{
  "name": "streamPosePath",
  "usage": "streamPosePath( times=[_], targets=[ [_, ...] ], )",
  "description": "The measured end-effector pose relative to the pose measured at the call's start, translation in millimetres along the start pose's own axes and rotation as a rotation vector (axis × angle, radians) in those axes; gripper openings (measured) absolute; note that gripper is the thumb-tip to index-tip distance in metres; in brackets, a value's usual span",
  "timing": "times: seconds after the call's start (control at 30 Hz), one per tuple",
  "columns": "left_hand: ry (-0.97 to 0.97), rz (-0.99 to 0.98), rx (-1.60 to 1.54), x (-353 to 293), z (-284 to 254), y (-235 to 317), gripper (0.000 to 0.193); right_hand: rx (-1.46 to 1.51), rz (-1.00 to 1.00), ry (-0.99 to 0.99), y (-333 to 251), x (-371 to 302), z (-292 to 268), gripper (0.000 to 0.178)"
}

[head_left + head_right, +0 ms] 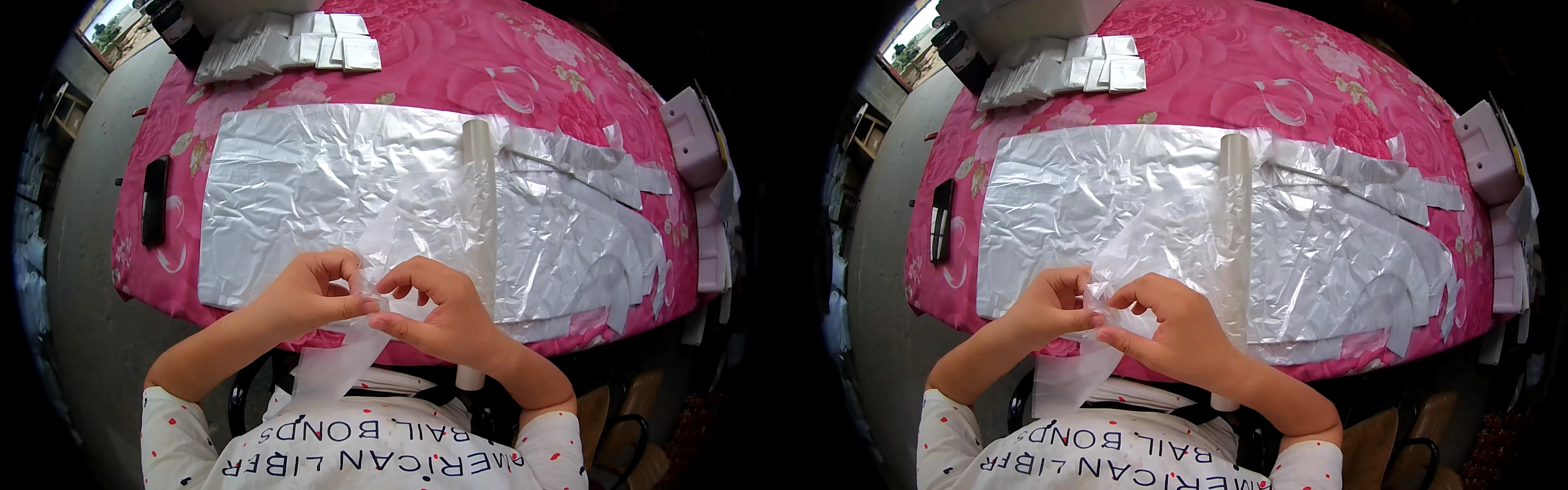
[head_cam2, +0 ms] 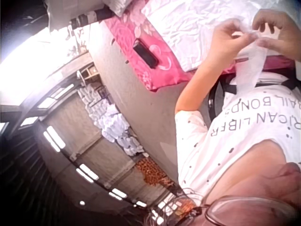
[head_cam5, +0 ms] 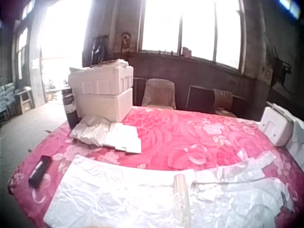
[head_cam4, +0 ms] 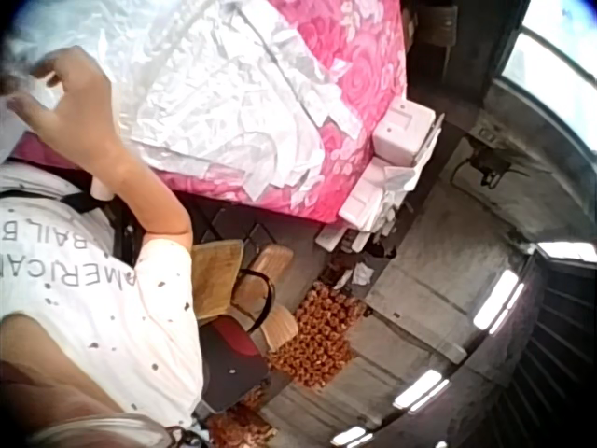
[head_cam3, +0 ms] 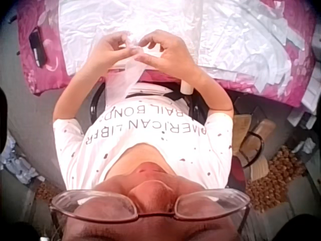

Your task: The person repeatedly unrolls a plastic wrap sheet, places a small white rectangular item on it, folds the wrap around the item, and sets the wrapped unit aside. The process is repeated multiple times on a pink floral tablecloth.

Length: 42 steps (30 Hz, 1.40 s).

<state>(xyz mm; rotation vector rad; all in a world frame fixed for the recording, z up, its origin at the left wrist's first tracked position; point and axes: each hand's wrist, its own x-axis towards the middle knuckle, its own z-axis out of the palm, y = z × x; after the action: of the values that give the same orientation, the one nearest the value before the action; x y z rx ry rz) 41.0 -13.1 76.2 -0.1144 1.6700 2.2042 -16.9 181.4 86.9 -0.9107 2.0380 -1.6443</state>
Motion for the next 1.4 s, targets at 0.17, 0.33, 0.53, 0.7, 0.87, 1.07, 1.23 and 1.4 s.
streamPosePath(
  times=[0.17,0.33,0.53,0.7,0.87,1.07,1.23,1.4],
  targets=[
    [0.022,-0.059,-0.14,2,-4,2,0.014,0.08,0.06,-0.023,6,-1,-8,0.015],
    [0.223,-0.135,-0.224,-7,-27,9,0.011,0.516,0.183,0.225,28,-18,-56,0.009],
    [0.365,-0.212,-0.121,-20,-90,-3,0.016,0.341,0.319,0.576,83,-65,-190,0.012],
    [0.351,-0.321,0.263,-19,-135,1,0.025,-0.301,0.555,1.066,118,-153,-349,0.013],
    [0.543,-0.13,0.981,-23,-145,37,0.032,-0.67,0.108,1.275,110,-204,-383,0.018],
    [0.425,0.284,1.571,6,-53,46,0.035,-0.468,0.52,0.443,20,-134,-112,0.025],
    [0.073,0.556,1.213,55,41,-22,0.049,-0.371,0.727,-0.034,22,-127,-45,0.051],
    [0.081,0.541,1.225,82,76,-62,0.059,-0.202,0.829,-0.011,25,-133,-42,0.045]
  ],
)
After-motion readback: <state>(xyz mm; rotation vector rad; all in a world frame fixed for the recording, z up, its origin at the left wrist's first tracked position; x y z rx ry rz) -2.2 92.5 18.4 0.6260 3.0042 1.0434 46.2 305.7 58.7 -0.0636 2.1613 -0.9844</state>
